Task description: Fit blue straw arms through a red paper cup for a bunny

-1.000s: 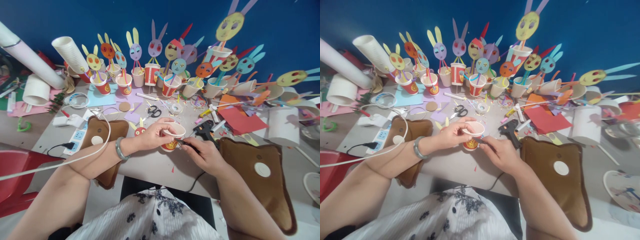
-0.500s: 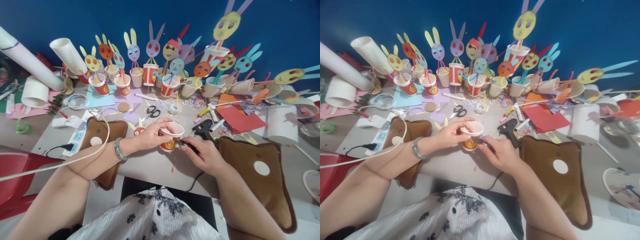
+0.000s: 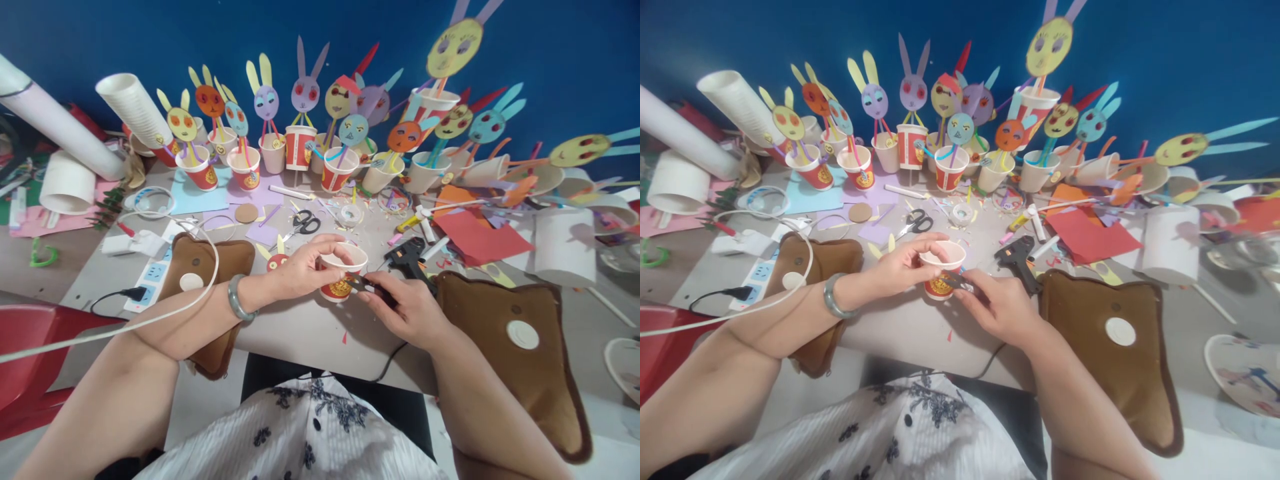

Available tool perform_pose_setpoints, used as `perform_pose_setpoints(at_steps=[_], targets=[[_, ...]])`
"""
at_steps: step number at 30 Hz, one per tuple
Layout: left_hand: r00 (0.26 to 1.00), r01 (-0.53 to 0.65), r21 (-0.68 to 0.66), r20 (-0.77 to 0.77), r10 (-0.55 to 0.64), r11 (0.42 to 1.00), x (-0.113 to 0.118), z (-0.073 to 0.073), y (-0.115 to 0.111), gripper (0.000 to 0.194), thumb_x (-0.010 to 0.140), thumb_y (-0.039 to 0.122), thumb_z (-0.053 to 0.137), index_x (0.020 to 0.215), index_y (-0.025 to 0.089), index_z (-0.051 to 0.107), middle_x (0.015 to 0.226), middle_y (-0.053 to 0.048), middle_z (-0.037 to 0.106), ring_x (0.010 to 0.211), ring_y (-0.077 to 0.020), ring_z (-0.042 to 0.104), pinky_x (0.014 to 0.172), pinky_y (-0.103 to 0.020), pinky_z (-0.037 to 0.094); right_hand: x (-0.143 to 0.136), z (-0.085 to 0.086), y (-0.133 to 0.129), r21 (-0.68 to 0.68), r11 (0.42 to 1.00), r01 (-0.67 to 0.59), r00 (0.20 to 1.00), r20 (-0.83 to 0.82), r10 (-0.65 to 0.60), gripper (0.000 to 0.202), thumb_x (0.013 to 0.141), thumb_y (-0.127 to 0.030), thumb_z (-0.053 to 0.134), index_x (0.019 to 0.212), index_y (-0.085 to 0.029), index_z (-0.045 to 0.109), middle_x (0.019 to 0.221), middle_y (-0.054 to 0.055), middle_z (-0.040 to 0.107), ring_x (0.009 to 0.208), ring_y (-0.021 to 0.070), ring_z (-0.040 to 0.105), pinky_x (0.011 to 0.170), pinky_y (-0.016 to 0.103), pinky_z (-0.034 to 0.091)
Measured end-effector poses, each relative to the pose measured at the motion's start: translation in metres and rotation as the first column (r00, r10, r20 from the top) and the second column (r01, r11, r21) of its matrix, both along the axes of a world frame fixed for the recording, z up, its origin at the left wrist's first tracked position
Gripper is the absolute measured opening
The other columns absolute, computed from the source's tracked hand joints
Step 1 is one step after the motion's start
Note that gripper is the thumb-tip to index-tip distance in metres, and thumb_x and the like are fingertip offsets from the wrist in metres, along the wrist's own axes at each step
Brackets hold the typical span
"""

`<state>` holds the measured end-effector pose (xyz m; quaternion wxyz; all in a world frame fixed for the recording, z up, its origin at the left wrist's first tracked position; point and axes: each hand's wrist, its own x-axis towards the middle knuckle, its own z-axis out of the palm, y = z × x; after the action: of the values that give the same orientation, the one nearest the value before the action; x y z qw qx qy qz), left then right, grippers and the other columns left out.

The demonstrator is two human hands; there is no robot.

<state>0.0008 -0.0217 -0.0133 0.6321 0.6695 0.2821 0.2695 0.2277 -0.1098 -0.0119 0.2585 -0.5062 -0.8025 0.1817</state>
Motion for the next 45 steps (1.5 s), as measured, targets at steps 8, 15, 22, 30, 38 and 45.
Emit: perform_pose_setpoints(at_steps=[8,15,22,30,38,45], targets=[[1.000,-0.014,-0.082,0.024,0.016,0.997,0.001,0.000,0.001,0.010,0.082,0.019,0.070,0.090,0.015,0.067,0.151,-0.013,0.052,0.119,-0.0228,0.067,0.084,-0.028,0.058,0.000,-0.002,-0.001,0.028,1.000,-0.005,1.000,-0.004,0.005,0.028,0.101,-0.040,0.055,0.109,-0.017,0.069,0.055,-0.003,0.062,0.043,0.0110,0.054,0.047,0.023,0.038],[0.991,-0.040,-0.227,0.115,0.068,0.973,0.003,-0.004,0.001,0.017,0.078,0.025,0.074,0.086,0.015,0.064,0.149,-0.011,0.056,0.107,-0.0182,0.067,0.086,-0.028,0.054,-0.001,0.004,-0.002,-0.045,0.999,-0.008,0.998,-0.065,0.005,0.027,0.102,-0.040,0.054,0.110,-0.018,0.068,0.056,-0.004,0.061,0.043,0.0098,0.052,0.046,0.022,0.039],[0.982,-0.036,-0.314,0.164,0.091,0.949,0.004,-0.006,0.001,0.029,0.079,0.037,0.080,0.083,0.014,0.062,0.136,-0.011,0.062,0.103,-0.0168,0.065,0.088,-0.027,0.052,-0.004,-0.002,0.000,0.208,0.974,0.086,0.995,-0.065,-0.075,0.021,0.099,-0.037,0.062,0.104,-0.018,0.070,0.058,-0.002,0.062,0.046,0.0102,0.054,0.048,0.022,0.042],[0.993,-0.089,-0.087,0.064,0.095,0.992,0.000,-0.008,0.004,0.026,0.082,0.036,0.079,0.085,0.013,0.069,0.141,-0.015,0.058,0.122,-0.0238,0.063,0.104,-0.036,0.051,-0.007,-0.001,-0.004,0.274,0.955,0.109,0.992,0.027,-0.121,0.019,0.100,-0.034,0.059,0.105,-0.018,0.069,0.061,-0.002,0.064,0.047,0.0109,0.054,0.050,0.024,0.040],[0.993,-0.121,0.163,0.003,0.122,0.979,-0.001,-0.011,0.001,0.021,0.085,0.036,0.075,0.088,0.015,0.073,0.144,-0.017,0.056,0.136,-0.0290,0.056,0.087,-0.030,0.058,-0.009,0.000,-0.005,0.331,0.935,0.124,0.977,0.126,-0.174,0.024,0.102,-0.034,0.056,0.099,-0.016,0.072,0.059,-0.001,0.065,0.045,0.0110,0.054,0.051,0.026,0.036],[0.983,-0.089,0.464,-0.102,0.153,0.881,-0.003,-0.007,0.001,0.012,0.087,0.028,0.071,0.088,0.016,0.072,0.145,-0.017,0.055,0.144,-0.0302,0.050,0.119,-0.045,0.043,-0.011,0.005,-0.005,0.353,0.931,0.091,0.973,0.169,-0.159,0.027,0.103,-0.034,0.054,0.098,-0.014,0.071,0.059,-0.001,0.065,0.043,0.0102,0.052,0.049,0.025,0.034]])
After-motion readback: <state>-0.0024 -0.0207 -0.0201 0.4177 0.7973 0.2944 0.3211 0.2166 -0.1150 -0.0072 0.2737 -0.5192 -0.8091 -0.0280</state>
